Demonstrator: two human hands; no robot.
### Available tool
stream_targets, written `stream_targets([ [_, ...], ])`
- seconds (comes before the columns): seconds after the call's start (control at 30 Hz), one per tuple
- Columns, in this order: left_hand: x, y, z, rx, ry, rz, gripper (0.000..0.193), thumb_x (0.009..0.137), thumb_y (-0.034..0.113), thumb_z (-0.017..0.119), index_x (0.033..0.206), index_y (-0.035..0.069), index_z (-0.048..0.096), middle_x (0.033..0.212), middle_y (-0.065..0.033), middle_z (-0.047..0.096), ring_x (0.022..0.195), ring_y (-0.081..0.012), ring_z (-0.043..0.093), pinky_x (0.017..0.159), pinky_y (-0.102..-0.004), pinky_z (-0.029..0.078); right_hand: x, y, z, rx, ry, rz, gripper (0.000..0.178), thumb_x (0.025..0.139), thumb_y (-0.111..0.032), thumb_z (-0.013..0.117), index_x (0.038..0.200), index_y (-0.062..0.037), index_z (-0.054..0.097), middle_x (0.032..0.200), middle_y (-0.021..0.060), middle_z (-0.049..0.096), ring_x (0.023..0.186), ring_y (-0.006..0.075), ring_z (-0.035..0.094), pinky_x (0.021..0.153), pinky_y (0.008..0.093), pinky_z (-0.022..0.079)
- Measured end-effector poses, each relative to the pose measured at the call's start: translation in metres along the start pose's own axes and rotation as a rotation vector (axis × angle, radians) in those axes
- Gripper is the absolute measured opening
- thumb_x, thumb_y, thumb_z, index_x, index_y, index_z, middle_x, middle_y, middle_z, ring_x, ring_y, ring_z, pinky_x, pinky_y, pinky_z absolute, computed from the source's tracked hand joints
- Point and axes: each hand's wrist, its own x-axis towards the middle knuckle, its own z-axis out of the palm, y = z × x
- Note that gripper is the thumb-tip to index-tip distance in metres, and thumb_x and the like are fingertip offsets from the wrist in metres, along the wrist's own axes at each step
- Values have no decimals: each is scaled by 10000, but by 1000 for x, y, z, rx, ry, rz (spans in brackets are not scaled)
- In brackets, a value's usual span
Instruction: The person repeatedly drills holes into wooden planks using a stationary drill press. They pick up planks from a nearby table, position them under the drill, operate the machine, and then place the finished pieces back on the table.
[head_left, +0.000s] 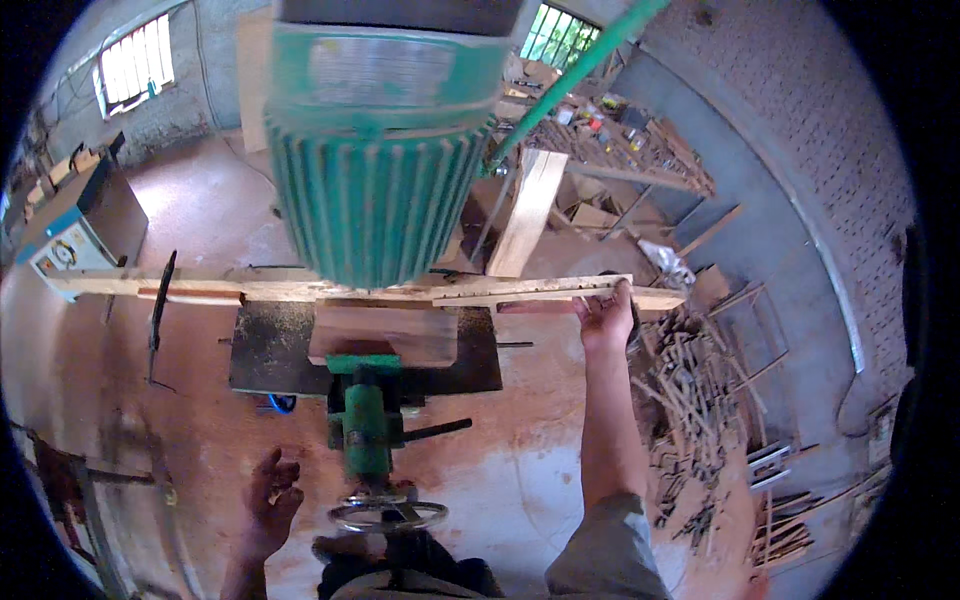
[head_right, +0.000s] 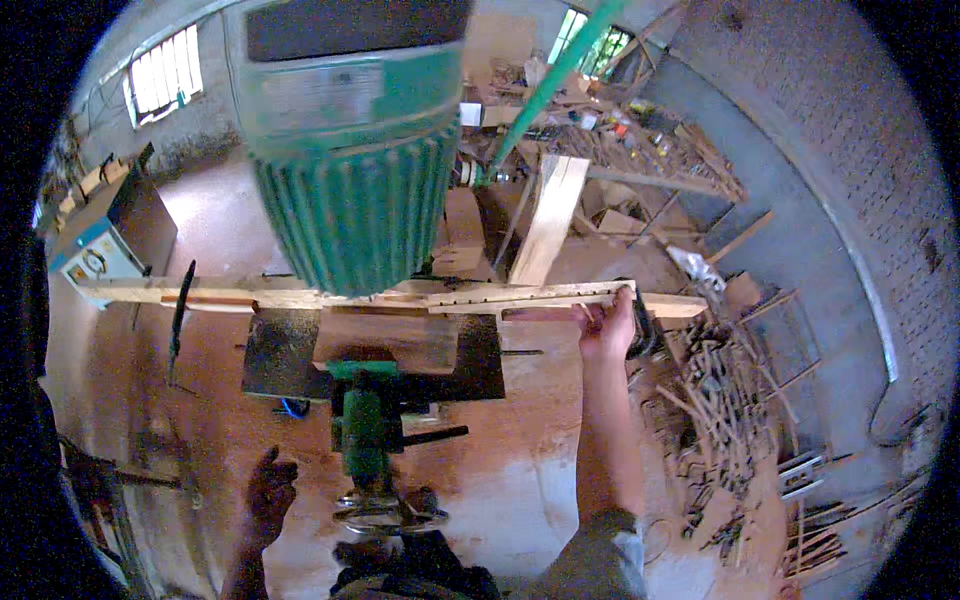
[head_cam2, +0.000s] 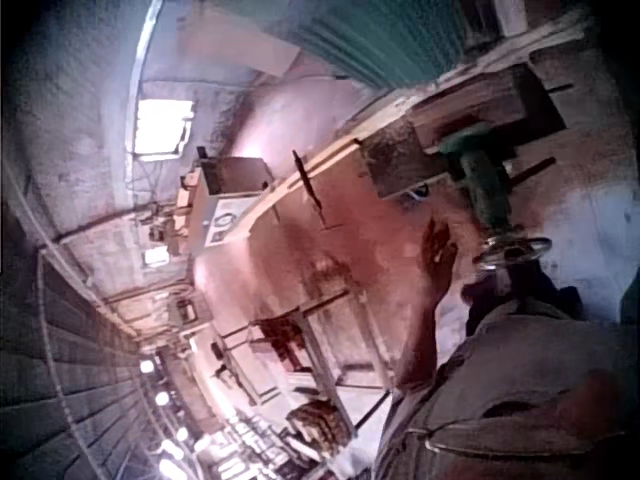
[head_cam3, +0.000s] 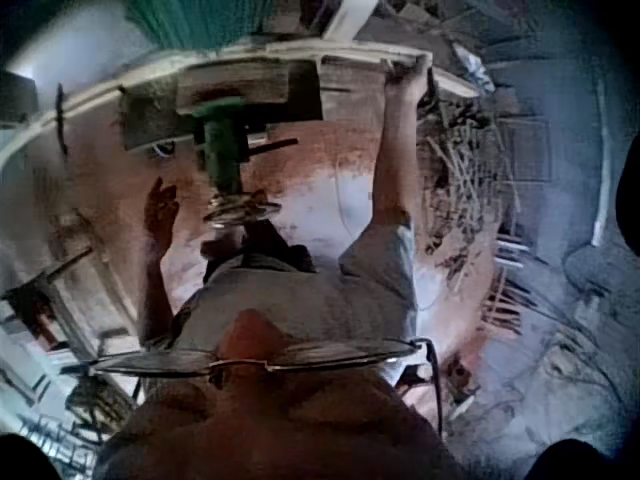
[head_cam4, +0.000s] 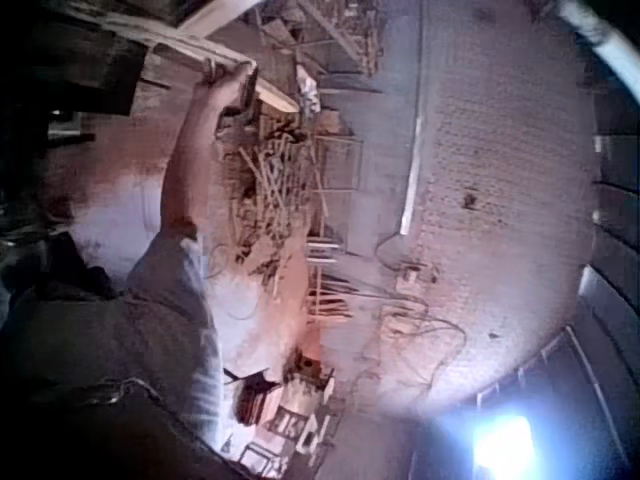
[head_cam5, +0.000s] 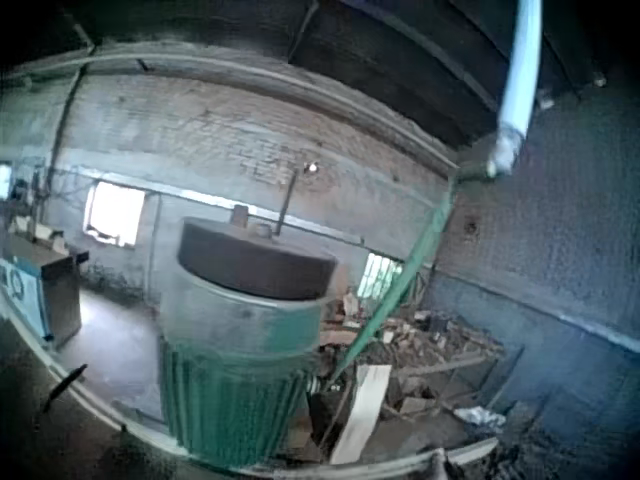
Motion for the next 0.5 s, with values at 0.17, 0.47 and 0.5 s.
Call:
stream_targets([
  [0.17,-29,28,-21,381,102,204,708,760,89,722,1359,-19,359,1261,-203,517,1117,-313,533,933,-406,448,-129,-17,34,153,-645,-53,395,902,-320,611,1231,-118,532,1194,73,587,1118,249,550,949,451,461],
  [0.47,-156,41,-172,960,482,268,825,663,230,754,1349,-12,365,1359,-234,389,1260,-402,387,1063,-471,320,-459,145,160,97,-1433,410,471,792,-227,739,1212,-121,553,1211,126,555,1174,323,499,1012,510,385],
  [0.5,-173,24,-192,992,499,201,775,702,226,715,1353,-5,362,1342,-235,401,1239,-399,402,1057,-471,326,-495,160,173,126,-1481,451,491,793,-238,737,1228,-122,541,1211,129,556,1172,314,502,1020,514,371],
])
